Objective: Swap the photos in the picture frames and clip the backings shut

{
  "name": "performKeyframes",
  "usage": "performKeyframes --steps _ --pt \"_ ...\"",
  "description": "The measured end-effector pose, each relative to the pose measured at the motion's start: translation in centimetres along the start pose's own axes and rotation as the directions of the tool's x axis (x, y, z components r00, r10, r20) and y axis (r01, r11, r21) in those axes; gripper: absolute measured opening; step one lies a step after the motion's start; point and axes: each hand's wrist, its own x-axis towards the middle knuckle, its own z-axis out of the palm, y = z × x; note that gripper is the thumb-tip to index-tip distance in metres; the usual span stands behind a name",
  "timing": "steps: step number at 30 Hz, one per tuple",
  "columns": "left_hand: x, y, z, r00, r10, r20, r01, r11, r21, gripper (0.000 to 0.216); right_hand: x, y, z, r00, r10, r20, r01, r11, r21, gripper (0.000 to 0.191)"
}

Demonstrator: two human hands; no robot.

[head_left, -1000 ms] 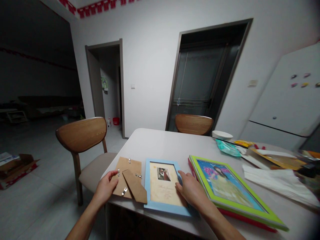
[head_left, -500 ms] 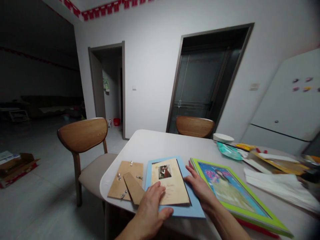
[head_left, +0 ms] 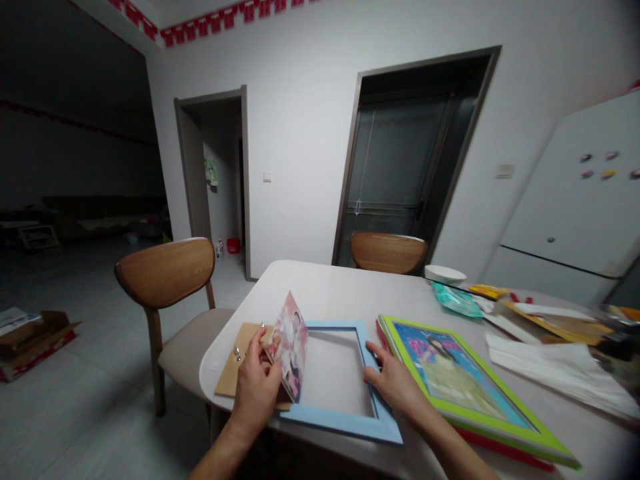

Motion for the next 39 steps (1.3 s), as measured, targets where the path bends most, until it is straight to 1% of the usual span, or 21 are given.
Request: performKeyframes --steps 2,4,7,9,12,17,19,21,23,25,26,28,30,31,32,34,35,37,38,39 --pt "-0.1 -1.3 -1.2 0.997 -0.073 -0.01 0.073 0.997 0.008 0.048 -0.1 0.7 0.6 0.997 -0.073 0.003 0.073 0.985 -0.156 0.049" --pt "-0.5 -2.3 -2.2 0.995 -0.101 0.013 0.1 0.992 0.071 0.043 -0.4 1.2 1.4 0.993 -0.118 0.024 0.12 0.959 -0.257 0.047" --pt "-1.0 -3.2 -3.2 0.992 -0.072 0.1 0.053 0.981 0.189 0.03 -0.6 1.9 2.1 0.987 -0.157 0.04 0.161 0.925 -0.345 0.045" --pt "-1.3 -3.5 -3.5 0.989 -0.034 0.145 -0.003 0.968 0.249 0.026 -0.6 2.1 2.3 0.984 -0.175 0.043 0.178 0.913 -0.367 0.044" --pt "-1.4 -3.7 -3.3 0.984 0.004 0.177 -0.06 0.948 0.311 0.027 -0.6 2.4 2.5 0.981 -0.191 0.047 0.194 0.903 -0.384 0.043" --pt "-1.6 -3.7 -2.7 0.978 0.036 0.206 -0.109 0.928 0.356 0.029 -0.7 2.8 2.6 0.978 -0.202 0.052 0.205 0.89 -0.407 0.042" --pt "-1.5 -3.7 -2.7 0.978 0.043 0.204 -0.118 0.921 0.371 0.029 -0.8 2.6 2.6 0.978 -0.204 0.031 0.199 0.888 -0.414 0.042" --pt "-1.4 -3.6 -2.7 0.977 0.046 0.209 -0.126 0.912 0.389 0.028 -1.1 2.0 2.8 0.971 -0.236 -0.019 0.21 0.895 -0.394 0.042" --pt "-1.3 -3.5 -2.8 0.973 0.05 0.224 -0.141 0.901 0.41 0.028 -1.3 1.1 3.2 0.958 -0.281 -0.052 0.254 0.92 -0.298 0.042" --pt "-1.4 -3.2 -2.6 0.972 0.061 0.227 -0.156 0.889 0.431 0.029 -1.3 0.0 4.1 0.964 -0.266 -0.016 0.264 0.96 -0.099 0.044" --pt "-1.5 -3.0 -2.5 0.971 0.071 0.228 -0.167 0.885 0.435 0.031 -1.2 -0.5 4.7 0.973 -0.229 0.022 0.229 0.973 0.022 0.047" --pt "-1.9 -2.6 -1.9 0.963 0.107 0.248 -0.206 0.884 0.419 0.038 -0.9 -1.4 6.1 0.987 -0.121 0.106 0.09 0.962 0.259 0.055" --pt "-2.4 -2.2 -0.9 0.938 0.151 0.313 -0.268 0.888 0.375 0.049 -0.6 -2.3 7.2 0.986 -0.033 0.163 -0.048 0.88 0.472 0.065" --pt "-2.6 -2.1 -0.4 0.921 0.167 0.352 -0.296 0.887 0.353 0.054 -0.5 -2.8 7.6 0.985 -0.014 0.173 -0.087 0.821 0.564 0.068" --pt "-2.7 -1.9 0.1 0.905 0.18 0.385 -0.319 0.886 0.337 0.058 -0.5 -3.5 7.6 0.985 -0.013 0.171 -0.102 0.757 0.645 0.07" --pt "-2.7 -1.7 1.0 0.887 0.214 0.409 -0.354 0.884 0.305 0.06 -0.8 -4.9 7.1 0.99 -0.055 0.128 -0.063 0.644 0.763 0.072" --pt "-2.5 -1.4 1.3 0.885 0.244 0.396 -0.369 0.887 0.279 0.058 -1.0 -5.7 6.5 0.991 -0.088 0.099 -0.026 0.603 0.797 0.072" --pt "-1.9 -0.8 1.5 0.895 0.309 0.321 -0.38 0.906 0.188 0.053 -1.6 -7.0 5.3 0.988 -0.137 0.068 0.019 0.553 0.833 0.071" --pt "-1.5 -0.4 1.5 0.909 0.322 0.266 -0.364 0.923 0.127 0.048 -1.9 -7.4 4.8 0.988 -0.142 0.067 0.021 0.541 0.841 0.068" --pt "-1.1 0.0 1.4 0.93 0.305 0.204 -0.324 0.944 0.062 0.043 -2.1 -7.6 4.5 0.989 -0.129 0.071 0.01 0.541 0.841 0.066"
